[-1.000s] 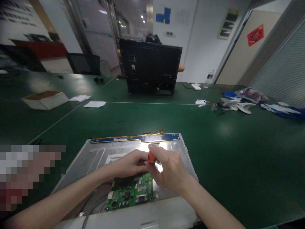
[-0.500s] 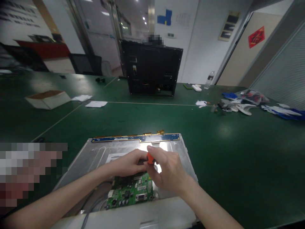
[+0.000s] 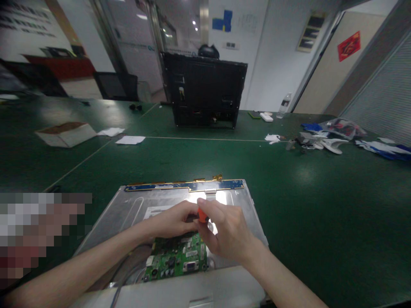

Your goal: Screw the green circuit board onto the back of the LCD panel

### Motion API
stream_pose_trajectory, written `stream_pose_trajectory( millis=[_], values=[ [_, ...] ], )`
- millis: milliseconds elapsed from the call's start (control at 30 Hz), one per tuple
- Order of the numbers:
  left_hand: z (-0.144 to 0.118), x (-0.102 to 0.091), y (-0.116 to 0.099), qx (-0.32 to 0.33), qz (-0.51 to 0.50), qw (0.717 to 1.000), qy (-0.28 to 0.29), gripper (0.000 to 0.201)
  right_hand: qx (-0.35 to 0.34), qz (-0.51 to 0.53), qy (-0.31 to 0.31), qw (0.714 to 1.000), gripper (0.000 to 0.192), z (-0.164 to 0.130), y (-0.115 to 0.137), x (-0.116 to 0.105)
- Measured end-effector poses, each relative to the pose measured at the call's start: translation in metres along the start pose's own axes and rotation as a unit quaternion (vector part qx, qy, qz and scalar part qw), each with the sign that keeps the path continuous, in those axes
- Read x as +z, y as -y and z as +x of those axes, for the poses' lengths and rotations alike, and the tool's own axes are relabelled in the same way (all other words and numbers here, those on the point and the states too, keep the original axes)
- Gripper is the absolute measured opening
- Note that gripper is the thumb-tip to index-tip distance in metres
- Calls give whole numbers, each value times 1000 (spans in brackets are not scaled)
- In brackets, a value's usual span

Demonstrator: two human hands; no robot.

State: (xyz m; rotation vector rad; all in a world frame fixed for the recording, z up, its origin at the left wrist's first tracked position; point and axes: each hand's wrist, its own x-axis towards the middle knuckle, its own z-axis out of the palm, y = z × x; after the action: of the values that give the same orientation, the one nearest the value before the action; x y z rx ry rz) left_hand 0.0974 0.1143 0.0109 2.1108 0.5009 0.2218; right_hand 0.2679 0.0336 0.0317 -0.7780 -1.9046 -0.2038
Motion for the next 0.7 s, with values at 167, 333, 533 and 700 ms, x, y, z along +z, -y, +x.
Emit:
stream_pose_trajectory(
  millis=[167,333,533,700],
  values=[
    [0,0,0,2,-6,1000,-8,8,-3,1,3,1000,58,1,1,0],
    [-1,0,0,12,1,1000,-6,11,-4,-5,8,1000,58,4,1,0],
    [0,1,4,20,18,1000,-9,10,-2,-2,8,1000,57,5,-1,-1],
    [0,2,6,23,18,1000,-3,12,7,-1,8,1000,57,6,-2,-1]
  ],
)
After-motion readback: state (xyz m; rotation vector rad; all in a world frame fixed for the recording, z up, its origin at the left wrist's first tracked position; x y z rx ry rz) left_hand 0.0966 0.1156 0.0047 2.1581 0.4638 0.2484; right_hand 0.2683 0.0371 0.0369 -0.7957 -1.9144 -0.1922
